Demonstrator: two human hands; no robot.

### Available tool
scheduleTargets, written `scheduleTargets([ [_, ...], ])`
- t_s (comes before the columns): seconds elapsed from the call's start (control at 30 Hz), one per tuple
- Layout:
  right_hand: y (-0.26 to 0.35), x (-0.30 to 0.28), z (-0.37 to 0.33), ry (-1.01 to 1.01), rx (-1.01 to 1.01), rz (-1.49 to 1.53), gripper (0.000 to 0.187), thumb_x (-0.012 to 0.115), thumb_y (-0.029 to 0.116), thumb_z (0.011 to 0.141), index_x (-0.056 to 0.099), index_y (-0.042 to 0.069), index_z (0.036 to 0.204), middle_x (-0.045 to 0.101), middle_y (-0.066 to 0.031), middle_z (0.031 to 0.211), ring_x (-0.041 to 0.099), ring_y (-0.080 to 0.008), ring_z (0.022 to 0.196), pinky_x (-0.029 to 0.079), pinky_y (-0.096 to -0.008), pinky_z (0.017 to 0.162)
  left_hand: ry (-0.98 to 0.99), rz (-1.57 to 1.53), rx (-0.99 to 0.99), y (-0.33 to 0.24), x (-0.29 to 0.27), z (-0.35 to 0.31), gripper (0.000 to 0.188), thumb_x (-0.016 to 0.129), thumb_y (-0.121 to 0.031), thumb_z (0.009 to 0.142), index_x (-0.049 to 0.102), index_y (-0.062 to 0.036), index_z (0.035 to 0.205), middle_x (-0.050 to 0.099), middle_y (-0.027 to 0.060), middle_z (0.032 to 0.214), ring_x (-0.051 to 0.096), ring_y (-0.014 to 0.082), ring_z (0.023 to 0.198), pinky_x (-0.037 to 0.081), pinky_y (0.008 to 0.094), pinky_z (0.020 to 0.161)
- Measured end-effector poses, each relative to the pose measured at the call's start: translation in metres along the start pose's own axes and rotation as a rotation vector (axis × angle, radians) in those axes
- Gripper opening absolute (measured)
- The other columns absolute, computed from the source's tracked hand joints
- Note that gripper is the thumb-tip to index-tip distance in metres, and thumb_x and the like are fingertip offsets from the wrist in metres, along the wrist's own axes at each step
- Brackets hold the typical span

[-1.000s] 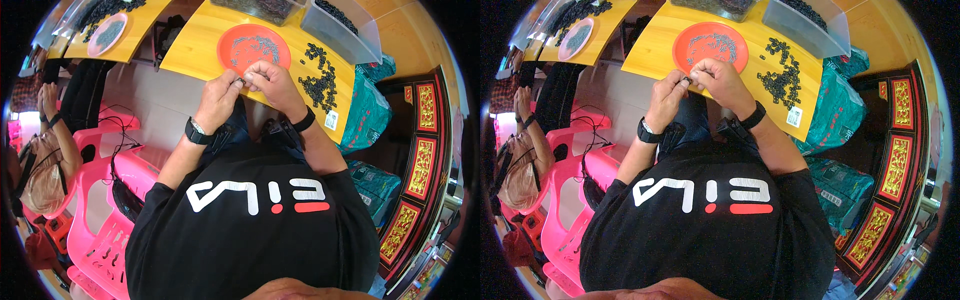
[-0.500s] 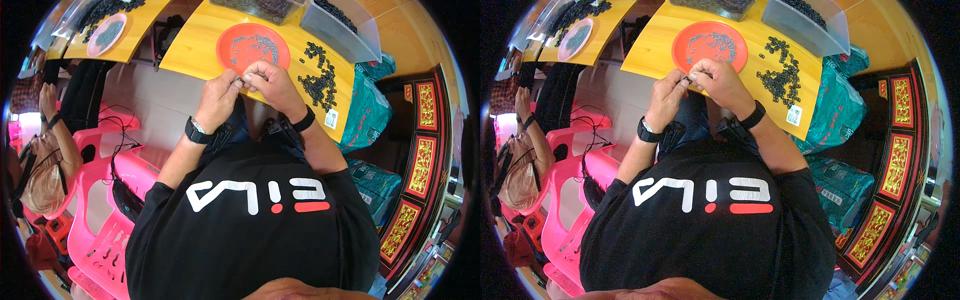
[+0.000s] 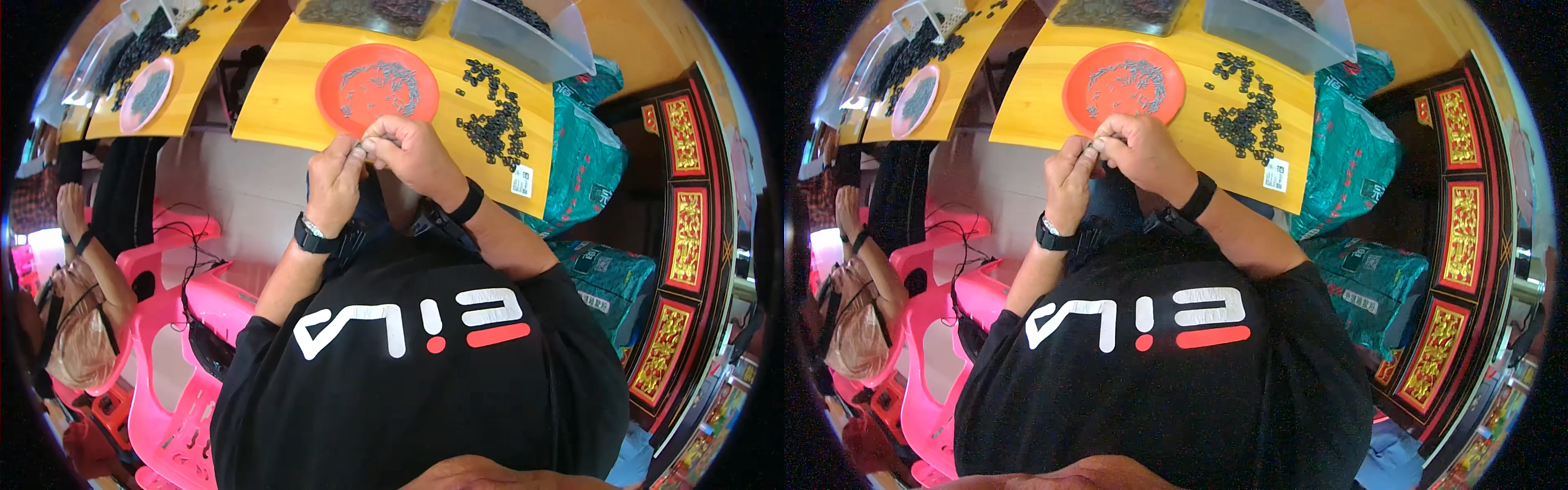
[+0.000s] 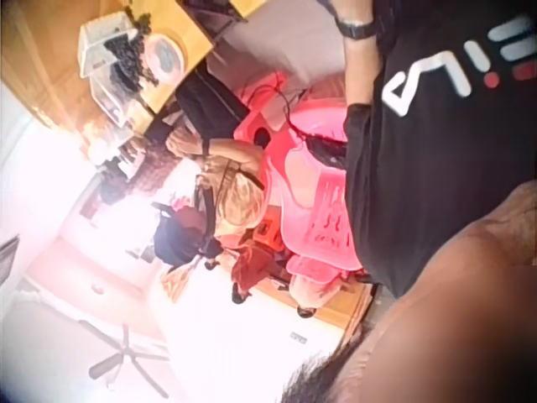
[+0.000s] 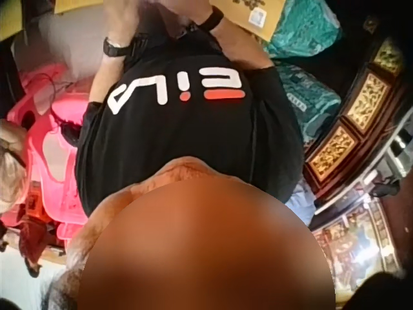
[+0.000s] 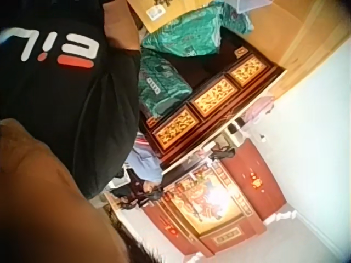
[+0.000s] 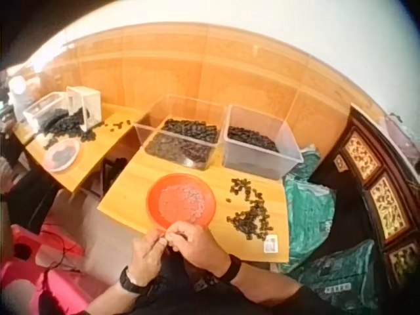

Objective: Sorting small black components from a plate into various piles and containers.

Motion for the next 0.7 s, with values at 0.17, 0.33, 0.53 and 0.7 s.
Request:
scheduleTargets([
  [0.17,-0.018,-0.003,0.0,-0.015,-0.028,0.16,0.005,0.056,0.005,0.086,0.058,0.001,0.084,0.057,0.0015,0.073,0.052,-0.0041,0.065,0.044,-0.0192,0.058,0.027,-0.051,-0.037,0.015,0.009,0.003,0.014,0.048,-0.008,0.087,0.055,0.0017,0.08,0.054,0.0038,0.062,0.052,0.0101,0.056,0.043,0.025,0.051],
  [0.33,-0.024,-0.017,-0.005,-0.036,0.054,0.266,0.012,0.057,0.009,0.086,0.061,0.0,0.093,0.059,0.0001,0.074,0.054,-0.0054,0.067,0.045,-0.02,0.061,0.056,-0.073,-0.133,0.026,0.009,0.005,0.015,0.046,-0.011,0.089,0.054,0.0004,0.083,0.054,0.0027,0.064,0.052,0.0105,0.057,0.043,0.0243,0.054],
  [0.53,-0.021,-0.139,0.011,-0.263,-0.014,-0.608,0.02,0.055,0.02,0.08,0.066,0.004,0.086,0.065,-0.0139,0.077,0.063,-0.0252,0.07,0.049,-0.0337,0.065,0.05,-0.314,-0.274,0.033,-0.001,0.004,0.014,0.044,-0.013,0.09,0.05,-0.0024,0.082,0.051,0.0038,0.066,0.052,0.0129,0.06,0.042,0.0243,0.059],
  [0.7,-0.068,-0.244,0.031,-0.466,0.219,-0.844,0.019,0.058,0.011,0.074,0.068,0.007,0.089,0.067,-0.0118,0.08,0.064,-0.025,0.073,0.049,-0.0337,0.069,0.054,-0.339,-0.259,0.033,-0.005,0.008,0.014,0.044,-0.012,0.09,0.05,-0.0019,0.082,0.051,0.0045,0.067,0.052,0.0132,0.06,0.042,0.0246,0.059],
])
Point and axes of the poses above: each hand's wrist, its own z-axis towards the middle knuckle, its own x-axis out of the palm, y = z × x, the point moved 10 cm from there along z, towards the middle knuckle
